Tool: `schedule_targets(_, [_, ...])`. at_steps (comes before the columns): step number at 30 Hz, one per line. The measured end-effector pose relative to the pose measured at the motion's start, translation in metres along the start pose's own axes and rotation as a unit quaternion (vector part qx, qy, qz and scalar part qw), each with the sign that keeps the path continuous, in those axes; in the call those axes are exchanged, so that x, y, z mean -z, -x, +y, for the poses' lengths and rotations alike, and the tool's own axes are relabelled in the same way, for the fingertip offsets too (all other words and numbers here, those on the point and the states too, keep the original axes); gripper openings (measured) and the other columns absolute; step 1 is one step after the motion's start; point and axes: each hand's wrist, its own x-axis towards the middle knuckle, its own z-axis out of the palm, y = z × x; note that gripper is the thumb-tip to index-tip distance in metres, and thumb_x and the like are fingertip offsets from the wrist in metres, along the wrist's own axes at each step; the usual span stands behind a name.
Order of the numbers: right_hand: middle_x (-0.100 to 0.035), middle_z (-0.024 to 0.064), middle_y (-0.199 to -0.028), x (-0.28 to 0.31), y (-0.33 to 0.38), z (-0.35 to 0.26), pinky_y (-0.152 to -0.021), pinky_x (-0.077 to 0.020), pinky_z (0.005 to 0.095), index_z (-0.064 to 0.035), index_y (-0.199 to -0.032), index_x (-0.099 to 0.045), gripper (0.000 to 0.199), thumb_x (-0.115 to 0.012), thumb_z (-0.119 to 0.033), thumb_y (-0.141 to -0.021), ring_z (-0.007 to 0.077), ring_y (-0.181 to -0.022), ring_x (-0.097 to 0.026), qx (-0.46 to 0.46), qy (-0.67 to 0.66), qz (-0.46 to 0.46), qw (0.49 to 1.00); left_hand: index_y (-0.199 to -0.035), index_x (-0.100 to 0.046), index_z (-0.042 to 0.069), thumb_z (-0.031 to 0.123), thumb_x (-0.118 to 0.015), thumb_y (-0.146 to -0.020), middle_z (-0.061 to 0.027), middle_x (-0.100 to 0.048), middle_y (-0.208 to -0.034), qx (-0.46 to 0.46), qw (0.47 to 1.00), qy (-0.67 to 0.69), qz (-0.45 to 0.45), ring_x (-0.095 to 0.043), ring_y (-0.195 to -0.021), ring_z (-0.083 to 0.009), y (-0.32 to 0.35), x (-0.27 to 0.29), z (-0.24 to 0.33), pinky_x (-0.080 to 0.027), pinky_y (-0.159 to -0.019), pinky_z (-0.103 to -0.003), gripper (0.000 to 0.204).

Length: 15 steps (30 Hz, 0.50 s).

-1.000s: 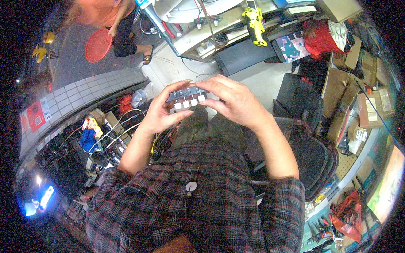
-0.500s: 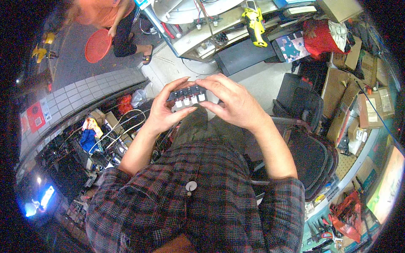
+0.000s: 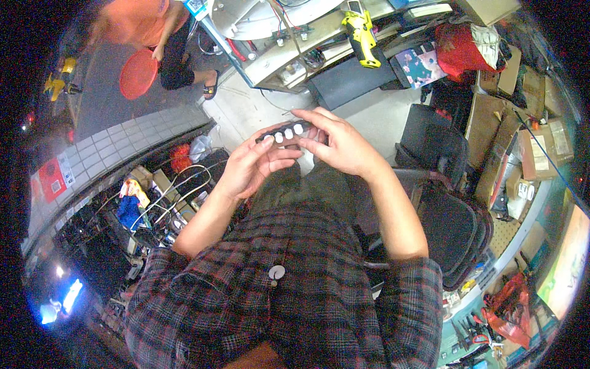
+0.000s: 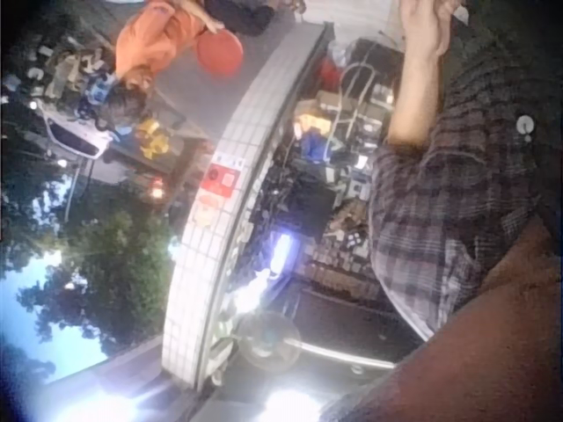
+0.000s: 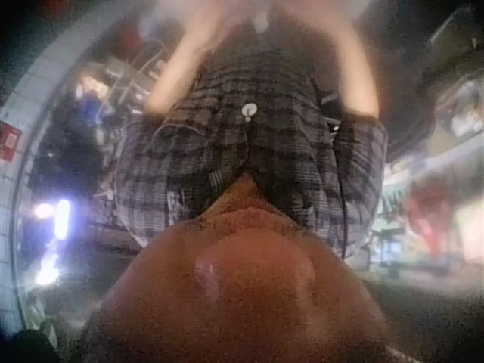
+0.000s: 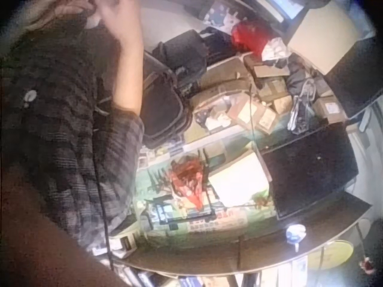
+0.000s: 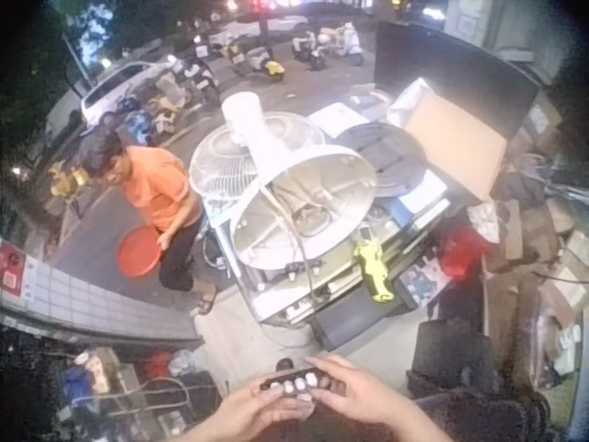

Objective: The person inserts small white cylindrical components into a black plastic housing. They use pliers to press the components securely into place and then connect wires to the assembly.

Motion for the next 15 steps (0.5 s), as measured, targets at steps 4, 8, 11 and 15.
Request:
schedule_targets(4, [-0.066, 0.0056, -0.107, -0.008, 0.001, 0.017, -0.073, -0.0513, 0.0260, -0.0033, -0.137, -0.059, 0.045, -0.070, -0.016, -0.095, 0.0094, -0.082, -0.061, 0.001, -0.100, 0.037, 0.994, -0.140, -0.048, -0.004, 0.041, -0.046, -0.108, -0.0271, -0.063, -0.131, 0.077, 0.992, 0.095, 0.044, -0.067, -0.116, -0.0378, -0.009, -0.002, 0.001, -0.055, -0.099, -0.043, 0.055])
schedule_targets(8, [-0.068, 0.0010, -0.099, -0.016, -0.001, 0.024, -0.072, -0.0504, 0.0250, -0.0012, -0.127, -0.062, 0.034, -0.067, -0.021, -0.099, 0.0057, -0.081, -0.058, -0.018, -0.184, 0.082, 0.979, -0.135, -0.050, -0.010, 0.057, -0.040, -0.105, -0.0289, -0.064, -0.128, 0.165, 0.981, 0.100, 0.002, -0.067, -0.116, -0.0378, -0.016, 0.001, 0.006, -0.055, -0.099, -0.042, 0.074])
schedule_targets(11, [-0.067, -0.0001, -0.097, -0.015, -0.001, 0.026, -0.072, -0.0499, 0.0249, -0.0004, -0.121, -0.063, 0.031, -0.066, -0.024, -0.101, 0.0051, -0.082, -0.058, -0.014, -0.207, 0.102, 0.973, -0.133, -0.051, -0.013, 0.065, -0.036, -0.103, -0.0305, -0.064, -0.128, 0.196, 0.973, 0.120, -0.022, -0.068, -0.114, -0.0391, -0.020, -0.001, 0.011, -0.056, -0.096, -0.043, 0.084])
schedule_targets(15, [-0.066, -0.0013, -0.094, -0.012, -0.001, 0.027, -0.069, -0.0486, 0.0239, -0.0004, -0.119, -0.063, 0.032, -0.066, -0.026, -0.101, 0.0043, -0.080, -0.058, -0.030, -0.235, 0.101, 0.966, -0.131, -0.053, -0.012, 0.065, -0.033, -0.103, -0.0323, -0.065, -0.125, 0.189, 0.980, 0.061, -0.007, -0.069, -0.110, -0.0394, -0.021, -0.004, 0.014, -0.057, -0.093, -0.042, 0.084])
